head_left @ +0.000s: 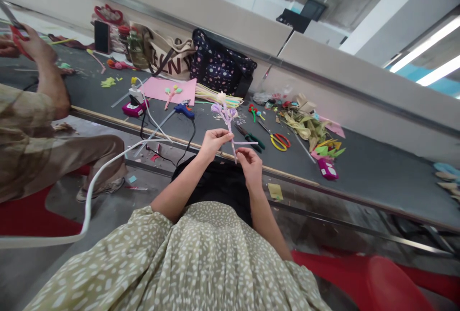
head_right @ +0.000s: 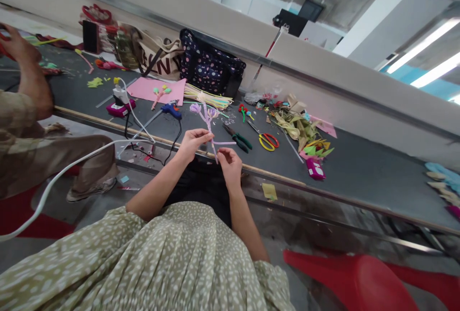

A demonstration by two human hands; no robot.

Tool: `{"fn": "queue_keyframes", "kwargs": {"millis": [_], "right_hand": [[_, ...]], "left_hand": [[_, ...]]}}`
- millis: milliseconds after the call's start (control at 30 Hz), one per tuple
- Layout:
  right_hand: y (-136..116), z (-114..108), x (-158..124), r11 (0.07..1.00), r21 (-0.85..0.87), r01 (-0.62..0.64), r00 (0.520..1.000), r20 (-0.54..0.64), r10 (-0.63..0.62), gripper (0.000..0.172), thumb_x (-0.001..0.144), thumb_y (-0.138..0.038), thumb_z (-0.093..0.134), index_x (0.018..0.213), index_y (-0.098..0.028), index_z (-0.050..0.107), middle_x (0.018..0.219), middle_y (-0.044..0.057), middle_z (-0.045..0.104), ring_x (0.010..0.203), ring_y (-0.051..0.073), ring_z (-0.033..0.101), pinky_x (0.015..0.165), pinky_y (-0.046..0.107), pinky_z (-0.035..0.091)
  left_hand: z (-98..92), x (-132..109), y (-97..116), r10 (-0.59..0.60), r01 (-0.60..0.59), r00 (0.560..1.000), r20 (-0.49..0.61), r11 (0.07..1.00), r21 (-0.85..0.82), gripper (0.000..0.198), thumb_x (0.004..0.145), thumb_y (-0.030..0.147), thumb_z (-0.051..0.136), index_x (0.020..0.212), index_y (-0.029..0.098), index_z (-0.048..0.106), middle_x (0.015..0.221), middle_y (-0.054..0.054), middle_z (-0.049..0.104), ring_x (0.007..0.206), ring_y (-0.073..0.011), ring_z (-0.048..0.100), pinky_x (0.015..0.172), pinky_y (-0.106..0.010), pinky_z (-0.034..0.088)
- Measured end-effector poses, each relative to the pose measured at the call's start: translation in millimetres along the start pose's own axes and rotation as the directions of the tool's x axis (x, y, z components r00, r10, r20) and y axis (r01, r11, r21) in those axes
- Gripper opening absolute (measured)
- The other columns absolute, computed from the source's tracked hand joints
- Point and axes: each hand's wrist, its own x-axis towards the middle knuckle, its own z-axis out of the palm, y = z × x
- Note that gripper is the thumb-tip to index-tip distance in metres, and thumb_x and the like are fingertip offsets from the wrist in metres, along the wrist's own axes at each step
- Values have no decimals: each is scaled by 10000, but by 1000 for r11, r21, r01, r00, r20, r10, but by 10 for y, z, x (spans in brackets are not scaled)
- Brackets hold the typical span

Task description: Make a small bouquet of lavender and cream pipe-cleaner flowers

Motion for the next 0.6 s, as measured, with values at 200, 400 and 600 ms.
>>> {"fn": "queue_keyframes", "kwargs": {"millis": [200, 400, 600], "right_hand": [[-119, 80, 50, 998, 44, 41, 999, -7, -41, 256, 783, -380, 690, 950, -185, 698, 914, 52, 727, 840, 185, 666, 818, 330, 527], [-160, 167, 63, 995, 99, -7, 997, -80, 15, 229, 765, -400, 695, 832, -181, 698, 786, 36, 717, 747, 183, 660, 748, 324, 533], [-122, 187, 56, 968, 232, -100, 987, -103, 127, 210, 736, -379, 713, 803, -181, 685, 711, 5, 700, 656, 147, 637, 727, 309, 533]], "left_hand": [[55, -51, -23, -46, 48, 998, 45, 998, -32, 297, 623, 416, 817, 674, 143, 714, 614, -22, 647, 547, -94, 504, 553, -236, 402], [94, -92, -34, -54, 58, 994, 92, 997, -44, 312, 625, 429, 815, 683, 141, 710, 613, -19, 639, 564, -106, 537, 585, -246, 433], [113, -104, -68, -75, 81, 991, 112, 995, -52, 327, 627, 434, 815, 688, 133, 703, 649, -22, 643, 596, -106, 548, 601, -242, 450]]}}
